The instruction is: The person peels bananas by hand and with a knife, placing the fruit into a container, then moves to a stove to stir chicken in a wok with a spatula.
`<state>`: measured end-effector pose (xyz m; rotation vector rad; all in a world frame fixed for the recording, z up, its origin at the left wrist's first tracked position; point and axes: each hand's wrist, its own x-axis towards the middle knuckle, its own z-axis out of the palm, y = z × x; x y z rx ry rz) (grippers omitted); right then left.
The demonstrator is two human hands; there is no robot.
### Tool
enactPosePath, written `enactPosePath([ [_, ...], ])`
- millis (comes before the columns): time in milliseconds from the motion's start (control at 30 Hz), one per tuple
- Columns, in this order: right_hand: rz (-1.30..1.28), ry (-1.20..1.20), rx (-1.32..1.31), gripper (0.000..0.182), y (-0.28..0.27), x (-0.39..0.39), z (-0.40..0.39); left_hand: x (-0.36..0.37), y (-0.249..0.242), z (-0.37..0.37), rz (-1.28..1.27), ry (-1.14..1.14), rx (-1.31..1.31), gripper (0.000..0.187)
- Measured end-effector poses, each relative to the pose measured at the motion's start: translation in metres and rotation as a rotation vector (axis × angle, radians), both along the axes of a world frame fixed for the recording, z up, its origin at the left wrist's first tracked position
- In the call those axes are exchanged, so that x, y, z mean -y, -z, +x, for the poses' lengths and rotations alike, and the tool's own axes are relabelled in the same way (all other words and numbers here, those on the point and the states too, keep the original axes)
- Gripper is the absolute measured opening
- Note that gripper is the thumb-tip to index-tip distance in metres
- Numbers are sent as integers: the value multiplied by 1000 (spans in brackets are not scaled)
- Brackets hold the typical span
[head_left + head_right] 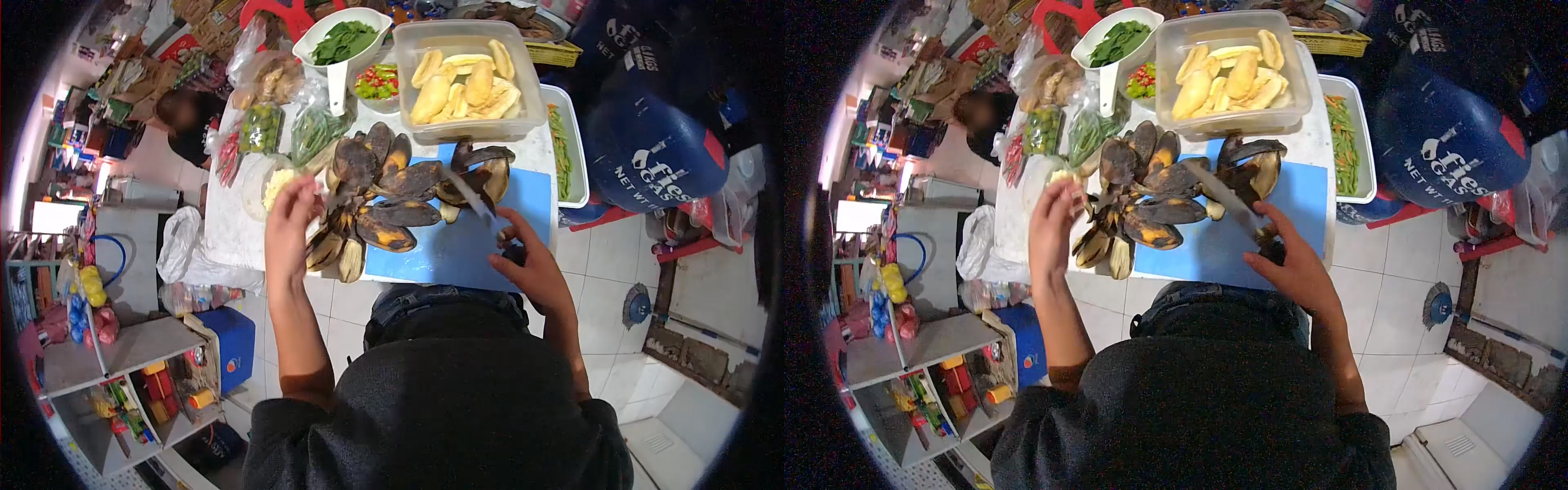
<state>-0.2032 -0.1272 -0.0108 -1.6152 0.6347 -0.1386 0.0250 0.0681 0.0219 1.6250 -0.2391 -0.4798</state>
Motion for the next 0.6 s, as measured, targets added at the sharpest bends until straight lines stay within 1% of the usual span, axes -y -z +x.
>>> enactPosePath([
  [33, -23, -70, 10, 59, 3, -2, 3, -10, 5, -10, 46, -13, -23, 21],
  [100, -53, -140, -6, 57, 3, -4, 10, -22, 23, -29, 114, 147, 95, 20],
  [167, -45, -189, -69, 56, -1, -6, 17, -13, 30, -51, 306, 272, 301, 23],
  [233, -41, -222, -58, 55, -1, -6, 22, 1, 34, -65, 486, 368, 813, 29],
  [267, -33, -236, -41, 55, -2, -6, 25, 5, 40, -66, 523, 397, 832, 37],
  [300, -37, -243, -42, 55, -3, -6, 27, 10, 40, -67, 523, 388, 830, 37],
  [367, -32, -230, -63, 53, -6, -7, 28, 22, 40, -67, 610, 413, 992, 46],
  [400, -34, -233, -65, 53, -6, -7, 28, 24, 42, -66, 622, 465, 1030, 53],
  [467, 8, -224, -89, 53, -4, -6, 27, 30, 47, -64, 619, 484, 1055, 53],
  [500, 6, -220, -89, 53, -1, -5, 26, 33, 49, -62, 616, 508, 1083, 54],
  [533, -19, -195, -61, 54, 2, -5, 24, 36, 51, -58, 598, 471, 1109, 52],
  [567, -43, -167, -33, 56, 5, -5, 22, 39, 52, -57, 592, 479, 1110, 52],
  [600, -42, -156, -35, 56, 6, -5, 20, 42, 51, -56, 659, 472, 1091, 50],
])
